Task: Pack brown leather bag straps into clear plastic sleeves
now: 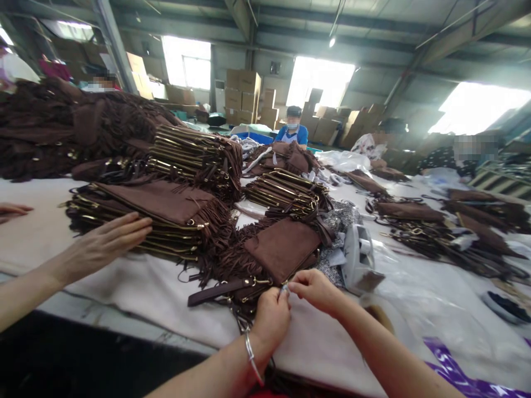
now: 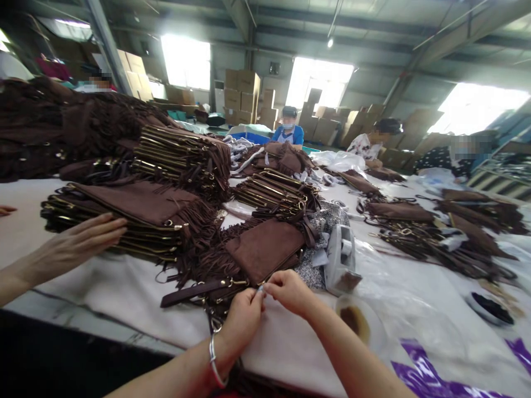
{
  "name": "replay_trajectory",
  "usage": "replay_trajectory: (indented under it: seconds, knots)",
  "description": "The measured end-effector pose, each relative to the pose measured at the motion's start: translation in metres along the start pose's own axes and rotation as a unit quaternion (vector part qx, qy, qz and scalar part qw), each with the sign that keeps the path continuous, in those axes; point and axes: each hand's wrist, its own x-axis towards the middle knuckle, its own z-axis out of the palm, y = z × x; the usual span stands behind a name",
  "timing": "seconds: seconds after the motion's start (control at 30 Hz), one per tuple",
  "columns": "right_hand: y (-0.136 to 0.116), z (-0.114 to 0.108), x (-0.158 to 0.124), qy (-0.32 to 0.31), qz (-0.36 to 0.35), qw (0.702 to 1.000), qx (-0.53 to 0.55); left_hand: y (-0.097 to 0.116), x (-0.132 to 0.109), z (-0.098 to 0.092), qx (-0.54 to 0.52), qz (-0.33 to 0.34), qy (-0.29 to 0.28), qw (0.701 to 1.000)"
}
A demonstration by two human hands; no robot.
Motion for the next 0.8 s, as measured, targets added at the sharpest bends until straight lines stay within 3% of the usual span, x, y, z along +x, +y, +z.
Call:
replay_trajectory:
  seconds: [0.2,0.8]
  knots:
    - [0.0007,0.0019,0.0031,0.021,0.017,0.999,-0.047,-0.0028,-0.0007,0.0005,0.015,0.021,0.005,1.000]
    - [-0.0027,0.0035,-0.0041,0.039,0.029,0.999,-0.018,-0.0053,-0.0016,0.0014,-0.004,0.003,0.005,1.000]
